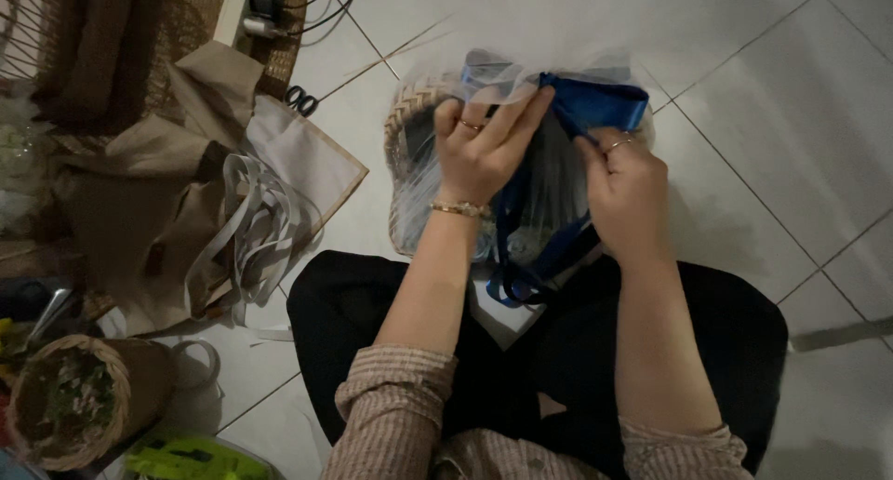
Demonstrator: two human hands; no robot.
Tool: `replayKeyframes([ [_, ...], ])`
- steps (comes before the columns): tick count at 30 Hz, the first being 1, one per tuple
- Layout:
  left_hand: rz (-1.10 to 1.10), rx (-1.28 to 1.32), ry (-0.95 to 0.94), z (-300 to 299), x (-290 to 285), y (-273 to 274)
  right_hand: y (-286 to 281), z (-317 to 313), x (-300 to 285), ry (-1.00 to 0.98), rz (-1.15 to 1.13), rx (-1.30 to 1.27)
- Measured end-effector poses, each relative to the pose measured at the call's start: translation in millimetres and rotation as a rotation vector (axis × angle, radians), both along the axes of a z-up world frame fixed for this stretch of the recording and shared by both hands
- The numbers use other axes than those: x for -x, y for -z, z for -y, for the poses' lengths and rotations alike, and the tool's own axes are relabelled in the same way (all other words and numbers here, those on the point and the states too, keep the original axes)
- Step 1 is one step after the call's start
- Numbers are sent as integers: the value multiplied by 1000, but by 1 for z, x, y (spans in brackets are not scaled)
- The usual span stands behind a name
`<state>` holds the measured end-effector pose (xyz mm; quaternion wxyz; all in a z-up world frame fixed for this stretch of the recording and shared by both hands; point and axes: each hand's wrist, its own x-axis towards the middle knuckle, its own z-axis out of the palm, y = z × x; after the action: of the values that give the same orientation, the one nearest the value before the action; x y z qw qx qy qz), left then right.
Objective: The person wraps a gift basket using tulle and ribbons, tying a large blue bow at the top.
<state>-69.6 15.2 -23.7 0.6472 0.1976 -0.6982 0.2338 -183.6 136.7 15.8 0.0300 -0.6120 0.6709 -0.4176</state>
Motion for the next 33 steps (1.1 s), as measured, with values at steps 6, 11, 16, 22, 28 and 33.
replayKeyframes([
  [6,-17,-395,230,3,-37,5,-12,-15,-9,-4,48,-135],
  [11,59,-593,504,0,-50,-20,12,-25,-17,128,-72,199],
  [16,159,-819,544,-5,-56,-22,4,-21,-34,27,-76,183],
  [22,165,-681,594,-6,-66,-35,2,-12,-39,34,-88,221],
  [28,303,-777,407,-10,-73,-47,17,-19,-43,24,-130,145],
  [33,344,-813,392,-10,-72,-45,28,-21,-47,50,-33,136],
])
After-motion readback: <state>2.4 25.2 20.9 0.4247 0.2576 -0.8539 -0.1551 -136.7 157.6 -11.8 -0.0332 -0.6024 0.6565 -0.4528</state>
